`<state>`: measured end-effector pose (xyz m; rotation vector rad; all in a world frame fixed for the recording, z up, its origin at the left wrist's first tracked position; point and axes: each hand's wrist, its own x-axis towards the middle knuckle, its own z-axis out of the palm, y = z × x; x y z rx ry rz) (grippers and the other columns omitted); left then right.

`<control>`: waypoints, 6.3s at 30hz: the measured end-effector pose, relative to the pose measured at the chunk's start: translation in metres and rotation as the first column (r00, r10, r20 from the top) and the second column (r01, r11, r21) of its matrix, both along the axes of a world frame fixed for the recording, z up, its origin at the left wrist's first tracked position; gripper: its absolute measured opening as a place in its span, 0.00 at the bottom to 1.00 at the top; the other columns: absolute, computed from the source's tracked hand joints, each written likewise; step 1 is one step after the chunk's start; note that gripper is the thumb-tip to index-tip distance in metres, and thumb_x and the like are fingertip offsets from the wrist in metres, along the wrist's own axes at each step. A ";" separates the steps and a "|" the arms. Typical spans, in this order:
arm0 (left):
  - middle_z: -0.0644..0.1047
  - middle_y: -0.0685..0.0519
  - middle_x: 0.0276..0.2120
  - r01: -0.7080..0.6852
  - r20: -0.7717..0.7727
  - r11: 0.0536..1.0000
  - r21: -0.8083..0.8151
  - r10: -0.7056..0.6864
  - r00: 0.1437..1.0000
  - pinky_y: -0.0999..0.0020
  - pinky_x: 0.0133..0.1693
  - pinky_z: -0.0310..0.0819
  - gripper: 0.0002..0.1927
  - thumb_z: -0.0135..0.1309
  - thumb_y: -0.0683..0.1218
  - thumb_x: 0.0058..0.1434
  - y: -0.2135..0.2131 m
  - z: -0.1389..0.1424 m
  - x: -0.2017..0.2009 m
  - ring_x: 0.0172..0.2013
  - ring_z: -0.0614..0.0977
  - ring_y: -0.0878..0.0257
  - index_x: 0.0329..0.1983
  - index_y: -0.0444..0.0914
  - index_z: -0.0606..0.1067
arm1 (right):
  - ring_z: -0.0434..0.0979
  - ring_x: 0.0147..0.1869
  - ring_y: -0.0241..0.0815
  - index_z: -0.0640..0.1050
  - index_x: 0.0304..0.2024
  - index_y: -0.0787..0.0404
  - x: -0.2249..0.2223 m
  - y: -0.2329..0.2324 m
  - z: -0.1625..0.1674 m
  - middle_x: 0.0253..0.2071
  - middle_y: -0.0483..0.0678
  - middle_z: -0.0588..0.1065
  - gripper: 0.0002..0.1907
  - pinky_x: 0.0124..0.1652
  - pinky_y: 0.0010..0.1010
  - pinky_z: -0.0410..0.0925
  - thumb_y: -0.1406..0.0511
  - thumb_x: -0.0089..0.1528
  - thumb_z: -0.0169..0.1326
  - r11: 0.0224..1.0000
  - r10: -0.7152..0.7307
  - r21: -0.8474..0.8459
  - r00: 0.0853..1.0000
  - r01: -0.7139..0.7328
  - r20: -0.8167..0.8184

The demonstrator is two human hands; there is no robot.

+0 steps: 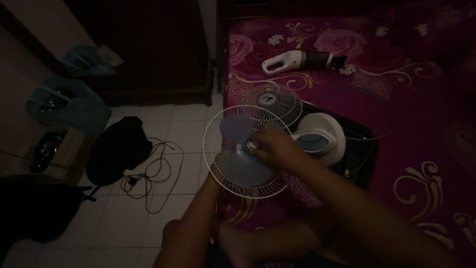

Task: The person sits on the floor beside a bed and services a small desk fan. They remove the front grille, handle the fan blades, tighten the center hub cap by hand, reattach the grille ring, and finally set the reassembled fan down on a tray.

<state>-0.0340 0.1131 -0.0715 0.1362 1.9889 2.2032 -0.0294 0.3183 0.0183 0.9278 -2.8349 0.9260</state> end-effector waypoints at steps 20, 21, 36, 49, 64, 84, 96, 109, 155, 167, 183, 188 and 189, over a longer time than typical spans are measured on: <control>0.77 0.43 0.53 -0.053 0.057 0.997 0.048 0.050 0.997 0.52 0.48 0.80 0.30 0.52 0.51 0.61 0.007 -0.049 0.025 0.48 0.82 0.49 0.66 0.42 0.63 | 0.79 0.42 0.56 0.80 0.47 0.56 -0.026 -0.013 -0.063 0.39 0.53 0.78 0.17 0.42 0.47 0.71 0.61 0.55 0.63 0.964 0.250 0.135 0.954 -0.229 -0.165; 0.77 0.43 0.53 -0.058 0.060 0.997 0.054 0.055 0.997 0.52 0.48 0.80 0.30 0.52 0.50 0.61 0.008 -0.051 0.027 0.48 0.82 0.49 0.66 0.42 0.63 | 0.79 0.42 0.55 0.80 0.47 0.54 -0.027 -0.015 -0.065 0.39 0.52 0.78 0.17 0.42 0.46 0.71 0.62 0.55 0.63 0.958 0.267 0.149 0.950 -0.244 -0.163; 0.76 0.43 0.53 -0.243 0.228 0.926 0.290 0.180 0.957 0.53 0.48 0.80 0.31 0.51 0.50 0.61 -0.025 -0.106 0.049 0.48 0.81 0.49 0.68 0.42 0.62 | 0.78 0.49 0.54 0.81 0.49 0.50 -0.013 -0.049 -0.089 0.41 0.51 0.77 0.16 0.47 0.46 0.71 0.61 0.58 0.60 0.933 0.201 0.317 0.977 -0.170 -0.067; 0.76 0.36 0.54 -0.517 0.111 0.850 -0.102 0.526 0.843 0.58 0.45 0.84 0.55 0.73 0.42 0.43 -0.040 -0.101 0.083 0.49 0.83 0.50 0.70 0.38 0.52 | 0.78 0.45 0.54 0.82 0.50 0.51 -0.009 -0.045 -0.078 0.40 0.52 0.76 0.17 0.43 0.45 0.71 0.61 0.57 0.62 0.913 0.270 0.325 0.962 -0.247 -0.029; 0.74 0.34 0.56 -0.482 0.178 0.845 -0.233 0.524 0.833 0.58 0.45 0.85 0.55 0.74 0.45 0.43 -0.036 -0.050 0.088 0.49 0.84 0.47 0.70 0.39 0.54 | 0.79 0.43 0.60 0.78 0.53 0.65 -0.017 -0.048 -0.093 0.40 0.59 0.78 0.35 0.43 0.49 0.71 0.56 0.47 0.69 0.966 0.181 0.216 0.969 -0.143 -0.170; 0.70 0.33 0.60 -0.571 -0.042 0.735 -0.366 0.600 0.799 0.53 0.48 0.81 0.59 0.75 0.48 0.41 -0.030 -0.062 0.083 0.53 0.77 0.43 0.72 0.38 0.53 | 0.79 0.47 0.53 0.81 0.42 0.63 -0.002 -0.045 -0.075 0.40 0.55 0.78 0.25 0.48 0.45 0.71 0.49 0.56 0.67 0.938 -0.043 0.347 0.997 0.015 0.071; 0.57 0.37 0.70 -0.396 -0.283 0.488 -0.778 0.291 0.914 0.44 0.57 0.70 0.37 0.64 0.57 0.58 -0.022 -0.041 0.098 0.65 0.64 0.36 0.71 0.54 0.66 | 0.81 0.41 0.53 0.79 0.47 0.64 -0.026 -0.021 -0.102 0.38 0.54 0.77 0.25 0.41 0.42 0.73 0.55 0.54 0.65 0.991 0.125 -0.070 0.981 -0.116 0.147; 0.67 0.38 0.62 -0.372 -0.258 0.478 -0.796 0.287 0.922 0.46 0.53 0.74 0.38 0.63 0.59 0.57 -0.023 -0.039 0.095 0.60 0.70 0.39 0.72 0.56 0.65 | 0.78 0.42 0.56 0.79 0.53 0.64 -0.021 -0.024 -0.092 0.37 0.55 0.77 0.28 0.42 0.46 0.69 0.58 0.52 0.63 0.920 0.363 -0.103 0.921 -0.378 -0.138; 0.71 0.45 0.58 -0.325 -0.170 0.429 -0.843 0.361 0.917 0.48 0.50 0.75 0.41 0.62 0.65 0.56 -0.010 -0.025 0.092 0.55 0.71 0.43 0.72 0.57 0.64 | 0.79 0.49 0.55 0.81 0.43 0.61 -0.017 -0.034 -0.110 0.43 0.52 0.79 0.13 0.48 0.44 0.71 0.62 0.57 0.62 0.960 0.279 0.037 0.954 -0.276 -0.110; 0.71 0.45 0.58 -0.338 -0.193 0.413 -0.846 0.354 0.915 0.50 0.49 0.75 0.41 0.62 0.65 0.55 -0.013 -0.032 0.092 0.54 0.72 0.44 0.72 0.56 0.65 | 0.76 0.51 0.57 0.81 0.42 0.58 -0.005 -0.035 -0.118 0.48 0.56 0.75 0.16 0.48 0.45 0.72 0.65 0.51 0.64 0.972 0.221 -0.023 0.948 -0.232 -0.227; 0.72 0.43 0.56 -0.381 -0.248 0.409 -0.829 0.342 0.906 0.48 0.50 0.75 0.40 0.62 0.65 0.56 -0.013 -0.034 0.094 0.53 0.73 0.42 0.72 0.55 0.66 | 0.77 0.49 0.57 0.80 0.44 0.60 -0.002 -0.031 -0.119 0.45 0.56 0.76 0.18 0.48 0.43 0.71 0.66 0.50 0.64 0.965 0.195 -0.141 0.966 -0.220 -0.172; 0.72 0.43 0.56 -0.373 -0.248 0.399 -0.838 0.330 0.911 0.47 0.49 0.75 0.40 0.62 0.64 0.56 -0.014 -0.037 0.093 0.53 0.73 0.42 0.73 0.56 0.65 | 0.77 0.50 0.56 0.81 0.43 0.60 -0.001 -0.036 -0.116 0.44 0.54 0.77 0.17 0.48 0.45 0.71 0.63 0.53 0.66 0.996 0.082 -0.038 0.991 -0.086 -0.104; 0.72 0.43 0.56 -0.375 -0.249 0.403 -0.835 0.330 0.910 0.47 0.49 0.75 0.41 0.62 0.65 0.56 -0.015 -0.037 0.092 0.53 0.72 0.42 0.72 0.56 0.65 | 0.78 0.50 0.56 0.80 0.44 0.61 -0.002 -0.038 -0.116 0.44 0.53 0.77 0.17 0.49 0.44 0.71 0.62 0.54 0.66 0.997 0.067 -0.032 0.994 -0.070 -0.088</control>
